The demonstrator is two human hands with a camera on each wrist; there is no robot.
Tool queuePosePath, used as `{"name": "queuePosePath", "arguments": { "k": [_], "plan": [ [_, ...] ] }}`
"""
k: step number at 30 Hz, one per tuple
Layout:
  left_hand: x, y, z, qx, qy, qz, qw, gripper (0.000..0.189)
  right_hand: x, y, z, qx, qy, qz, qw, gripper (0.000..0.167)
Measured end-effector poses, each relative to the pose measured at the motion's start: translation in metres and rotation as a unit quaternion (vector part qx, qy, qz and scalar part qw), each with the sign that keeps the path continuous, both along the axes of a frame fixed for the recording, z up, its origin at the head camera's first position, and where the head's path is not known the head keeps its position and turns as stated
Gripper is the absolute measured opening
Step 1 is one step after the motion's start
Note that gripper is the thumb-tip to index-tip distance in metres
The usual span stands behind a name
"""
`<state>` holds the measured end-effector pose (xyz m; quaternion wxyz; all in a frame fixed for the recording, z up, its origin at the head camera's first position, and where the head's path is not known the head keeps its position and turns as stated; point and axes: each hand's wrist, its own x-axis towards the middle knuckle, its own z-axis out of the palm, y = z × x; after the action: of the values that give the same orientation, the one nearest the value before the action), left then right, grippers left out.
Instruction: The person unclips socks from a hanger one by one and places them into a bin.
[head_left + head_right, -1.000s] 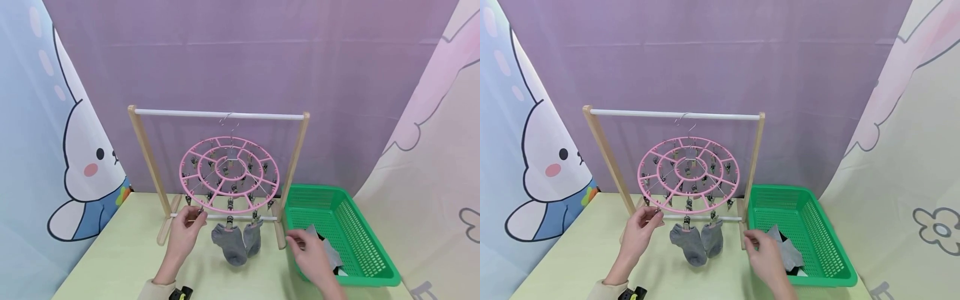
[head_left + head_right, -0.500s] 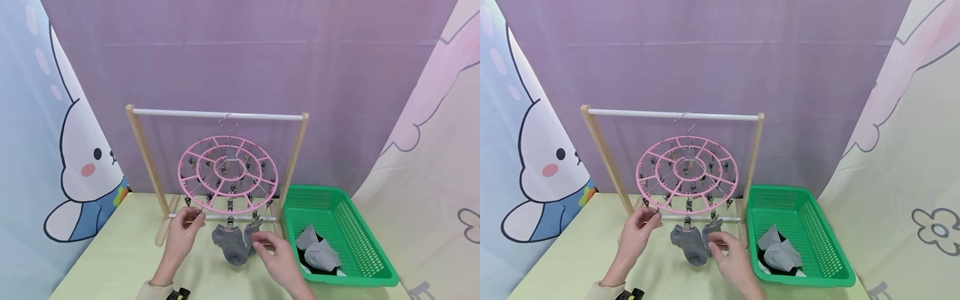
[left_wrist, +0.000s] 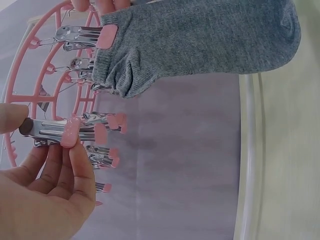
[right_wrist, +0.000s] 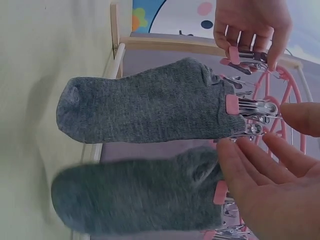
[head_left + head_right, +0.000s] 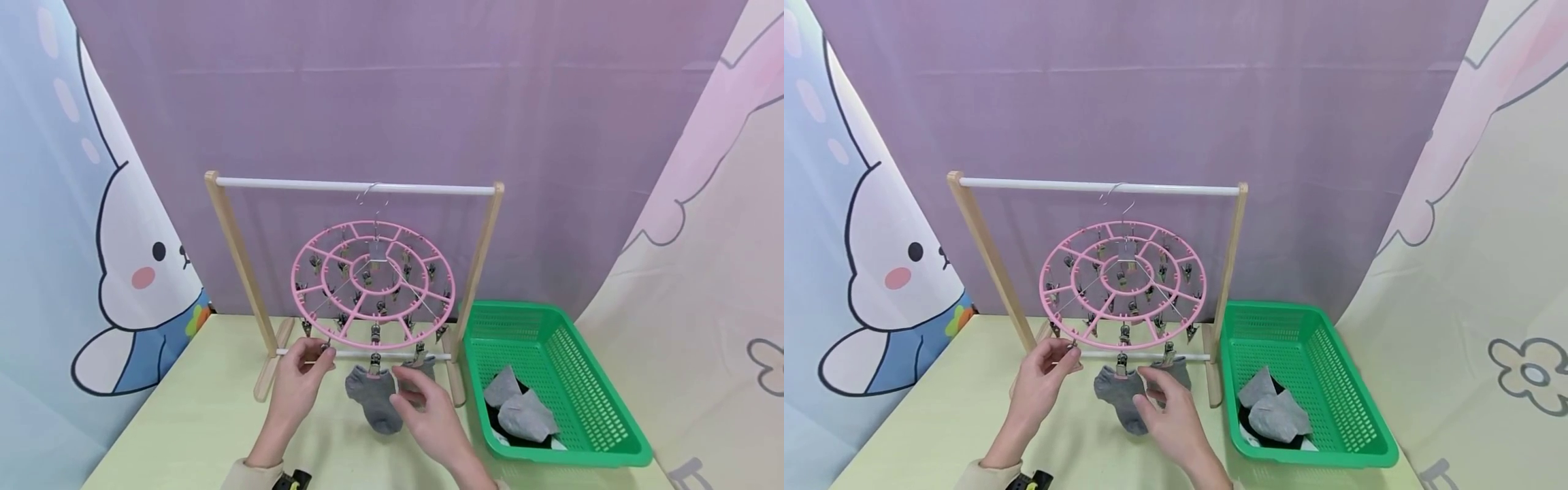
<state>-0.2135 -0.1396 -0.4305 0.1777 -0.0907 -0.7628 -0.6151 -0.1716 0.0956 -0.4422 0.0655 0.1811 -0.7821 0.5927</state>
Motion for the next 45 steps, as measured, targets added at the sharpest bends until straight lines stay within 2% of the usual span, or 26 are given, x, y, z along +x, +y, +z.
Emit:
{"name": "queuePosePath", "arguments": {
  "k": [4,11,18,25,30,32,34,36,39,42,45],
  "plan": [
    [0.001,0.001,0.000,0.009,-0.004,-0.002,0.9999,0.019,-0.003,0.000,-0.002,-0.003,-0.013,0.009,0.9999,0.046],
    [0.001,0.001,0.000,0.003,-0.001,-0.008,1.0000,0.017,-0.009,-0.006,-0.006,-0.009,-0.012,0.007,0.9999,0.043],
    [0.000,0.000,-0.002,-0.005,0.006,-0.011,0.9999,0.019,-0.018,-0.014,-0.015,-0.039,-0.058,0.007,0.9975,0.039],
    [0.002,-0.001,0.000,-0.006,0.007,-0.012,0.9999,0.022,-0.023,-0.021,-0.021,0.000,-0.054,-0.023,0.9983,0.024],
    [0.004,0.000,0.001,-0.036,0.030,0.005,0.9989,0.029,-0.023,-0.021,-0.020,0.013,-0.055,-0.034,0.9978,0.018],
    [0.005,0.001,0.002,-0.054,0.057,0.024,0.9967,0.031,-0.022,-0.020,-0.019,0.011,-0.062,-0.033,0.9975,0.018],
    [0.007,0.003,0.002,-0.069,0.100,0.048,0.9915,0.031,-0.020,-0.019,-0.017,0.004,-0.071,-0.028,0.9971,0.018],
    [0.008,0.004,0.003,-0.085,0.156,0.074,0.9813,0.030,-0.018,-0.019,-0.015,-0.007,-0.076,-0.023,0.9968,0.018],
    [0.010,0.007,0.006,-0.103,0.240,0.100,0.9600,0.024,-0.017,-0.019,-0.013,-0.023,-0.079,-0.013,0.9965,0.018],
    [0.012,0.011,0.009,-0.113,0.298,0.085,0.9442,0.020,-0.017,-0.018,-0.012,-0.030,-0.080,-0.004,0.9963,0.019],
    [0.014,0.016,0.012,-0.127,0.316,0.046,0.9393,0.021,-0.017,-0.016,-0.011,-0.028,-0.087,0.004,0.9958,0.019]
  ]
}}
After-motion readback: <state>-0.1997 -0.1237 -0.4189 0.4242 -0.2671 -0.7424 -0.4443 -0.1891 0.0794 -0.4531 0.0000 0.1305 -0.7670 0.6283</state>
